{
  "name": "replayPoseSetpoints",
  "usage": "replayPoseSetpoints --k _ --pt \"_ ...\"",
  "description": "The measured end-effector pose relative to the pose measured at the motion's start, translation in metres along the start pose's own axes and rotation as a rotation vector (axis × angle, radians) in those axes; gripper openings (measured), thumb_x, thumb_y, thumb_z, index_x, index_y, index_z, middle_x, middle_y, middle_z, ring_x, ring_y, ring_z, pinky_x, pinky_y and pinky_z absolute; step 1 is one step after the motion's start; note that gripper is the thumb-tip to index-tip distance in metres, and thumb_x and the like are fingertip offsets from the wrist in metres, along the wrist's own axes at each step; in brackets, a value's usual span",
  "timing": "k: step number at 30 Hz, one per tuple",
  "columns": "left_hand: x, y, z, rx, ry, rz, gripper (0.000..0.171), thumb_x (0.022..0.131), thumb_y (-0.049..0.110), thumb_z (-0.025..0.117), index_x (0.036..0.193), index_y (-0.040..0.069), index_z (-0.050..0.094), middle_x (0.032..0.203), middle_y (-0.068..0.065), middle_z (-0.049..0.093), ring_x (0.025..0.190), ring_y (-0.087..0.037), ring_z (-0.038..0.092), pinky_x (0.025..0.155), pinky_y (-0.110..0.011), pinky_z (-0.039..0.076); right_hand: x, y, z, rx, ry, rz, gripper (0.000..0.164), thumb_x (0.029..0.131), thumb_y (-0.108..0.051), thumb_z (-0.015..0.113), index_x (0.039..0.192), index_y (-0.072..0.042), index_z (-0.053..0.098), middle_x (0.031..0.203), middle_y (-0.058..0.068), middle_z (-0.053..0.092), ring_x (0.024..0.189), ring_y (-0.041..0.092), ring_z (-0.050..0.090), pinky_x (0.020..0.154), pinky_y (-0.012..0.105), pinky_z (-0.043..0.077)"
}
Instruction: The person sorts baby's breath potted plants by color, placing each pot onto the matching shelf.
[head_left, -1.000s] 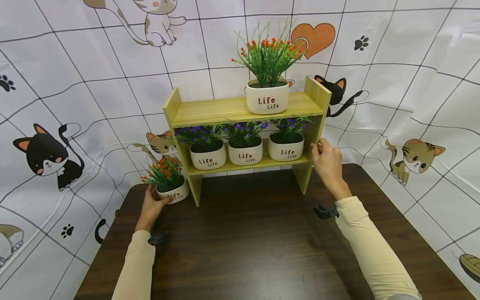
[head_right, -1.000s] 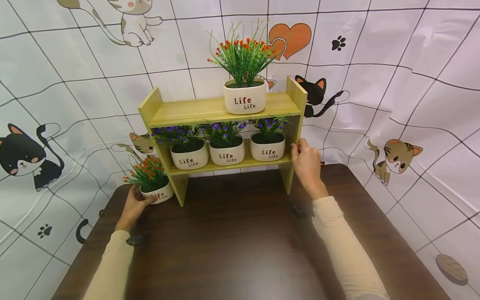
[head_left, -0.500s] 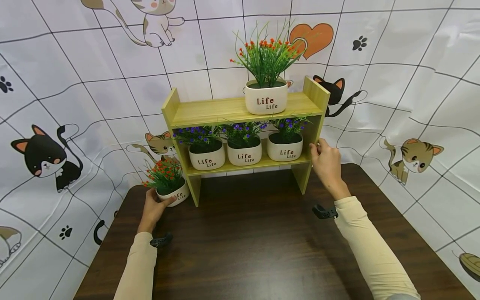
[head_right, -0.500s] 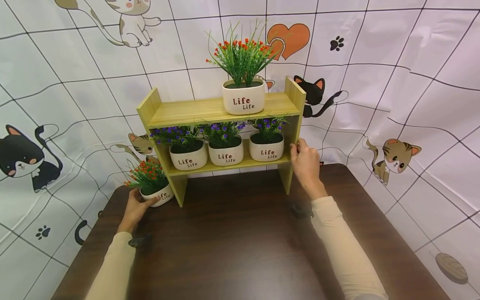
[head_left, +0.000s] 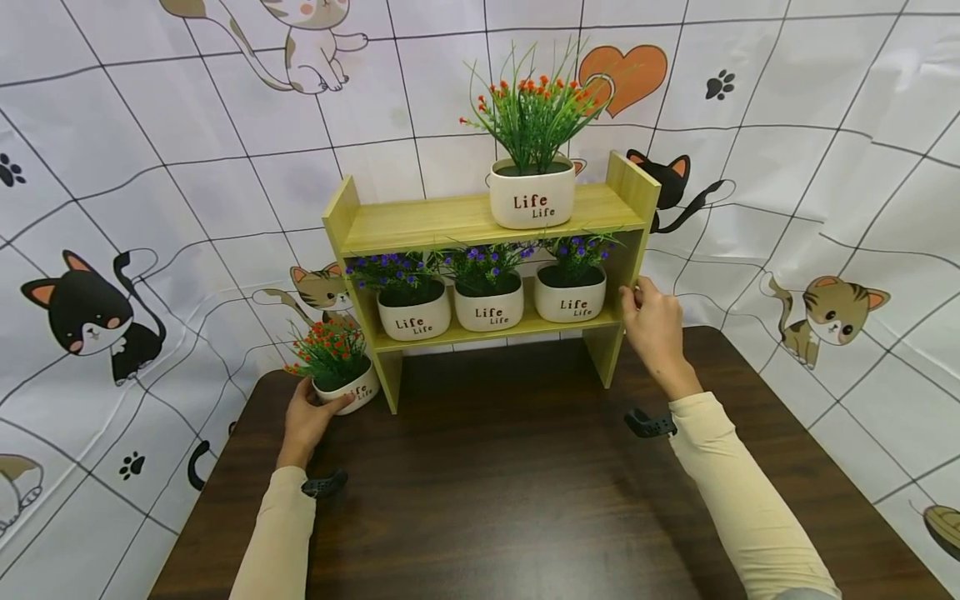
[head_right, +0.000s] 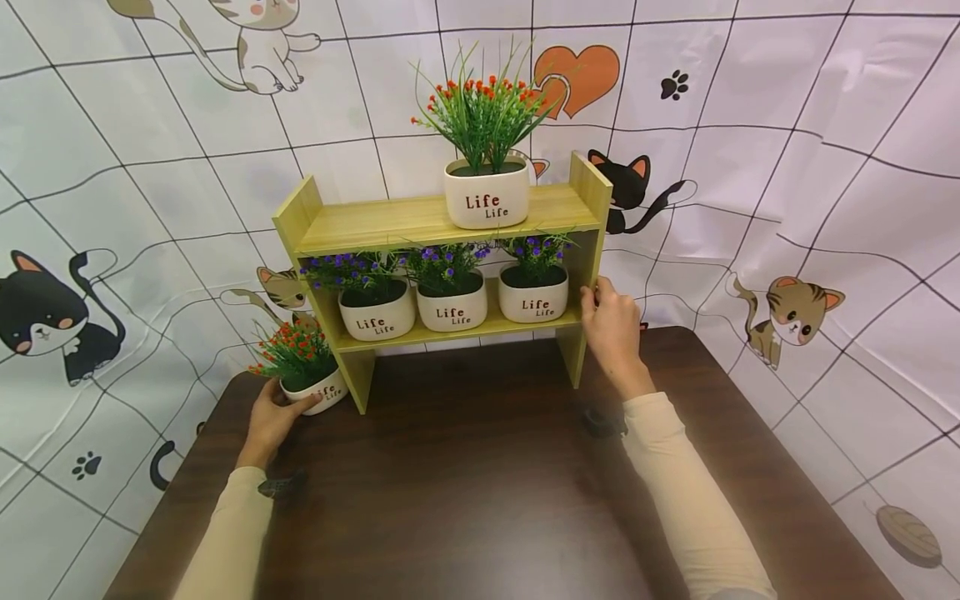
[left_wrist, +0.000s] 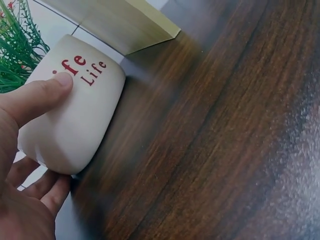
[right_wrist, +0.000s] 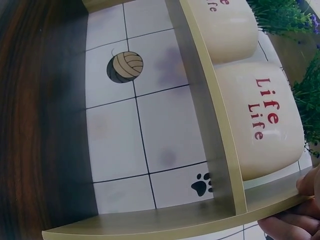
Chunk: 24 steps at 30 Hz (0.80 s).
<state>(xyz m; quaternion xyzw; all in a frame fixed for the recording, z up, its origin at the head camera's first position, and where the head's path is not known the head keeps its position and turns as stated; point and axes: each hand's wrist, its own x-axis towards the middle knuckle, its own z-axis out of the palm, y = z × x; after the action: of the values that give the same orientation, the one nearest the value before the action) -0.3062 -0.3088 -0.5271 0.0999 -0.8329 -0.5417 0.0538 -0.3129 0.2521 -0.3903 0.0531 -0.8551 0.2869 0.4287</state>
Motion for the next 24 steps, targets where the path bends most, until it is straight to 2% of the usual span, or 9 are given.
replayPoseSetpoints --k 8,15,17,21,24 --pt "-0.004 0.002 0.002 -0.056 0.043 0.004 0.106 0.094 0.037 0.085 0.171 0.008 0.019 0.164 -0.024 0.045 0.146 -0.038 0.049 0.118 -0.050 0.041 0.002 0.000 0.001 -0.001 -0.003 -0.004 0.016 0.102 -0.004 0.066 0.093 0.010 0.066 0.050 0.012 0.052 0.046 0.028 0.044 0.052 0.039 0.033" --pt "-0.007 0.006 0.001 -0.105 0.089 0.008 0.105 0.092 0.038 0.086 0.170 0.007 0.024 0.170 -0.020 0.039 0.154 -0.036 0.044 0.122 -0.051 0.041 0.002 0.001 0.001 -0.001 -0.013 -0.003 0.016 0.101 -0.003 0.066 0.093 0.011 0.066 0.053 0.016 0.058 0.047 0.025 0.043 0.053 0.039 0.033" --pt "-0.008 0.008 0.001 -0.119 0.104 0.017 0.103 0.091 0.038 0.087 0.169 0.007 0.028 0.169 -0.018 0.040 0.155 -0.035 0.044 0.123 -0.051 0.040 0.002 0.001 0.000 0.001 -0.019 0.006 0.017 0.102 -0.003 0.066 0.093 0.011 0.065 0.054 0.018 0.059 0.048 0.028 0.045 0.053 0.041 0.034" --pt "-0.011 0.014 0.000 -0.140 0.127 0.032 0.099 0.090 0.039 0.088 0.167 0.009 0.033 0.167 -0.016 0.045 0.152 -0.033 0.047 0.121 -0.051 0.043 0.001 0.001 0.000 0.007 -0.016 0.012 0.016 0.101 -0.003 0.066 0.097 0.012 0.067 0.064 0.024 0.069 0.054 0.039 0.057 0.058 0.054 0.046" --pt "-0.013 0.021 -0.004 -0.177 0.151 0.043 0.102 0.090 0.035 0.088 0.169 0.010 0.029 0.168 -0.015 0.043 0.154 -0.032 0.045 0.123 -0.050 0.041 0.002 0.001 0.000 0.006 -0.013 0.013 0.017 0.101 -0.004 0.067 0.097 0.012 0.068 0.065 0.025 0.070 0.055 0.042 0.059 0.061 0.058 0.049"
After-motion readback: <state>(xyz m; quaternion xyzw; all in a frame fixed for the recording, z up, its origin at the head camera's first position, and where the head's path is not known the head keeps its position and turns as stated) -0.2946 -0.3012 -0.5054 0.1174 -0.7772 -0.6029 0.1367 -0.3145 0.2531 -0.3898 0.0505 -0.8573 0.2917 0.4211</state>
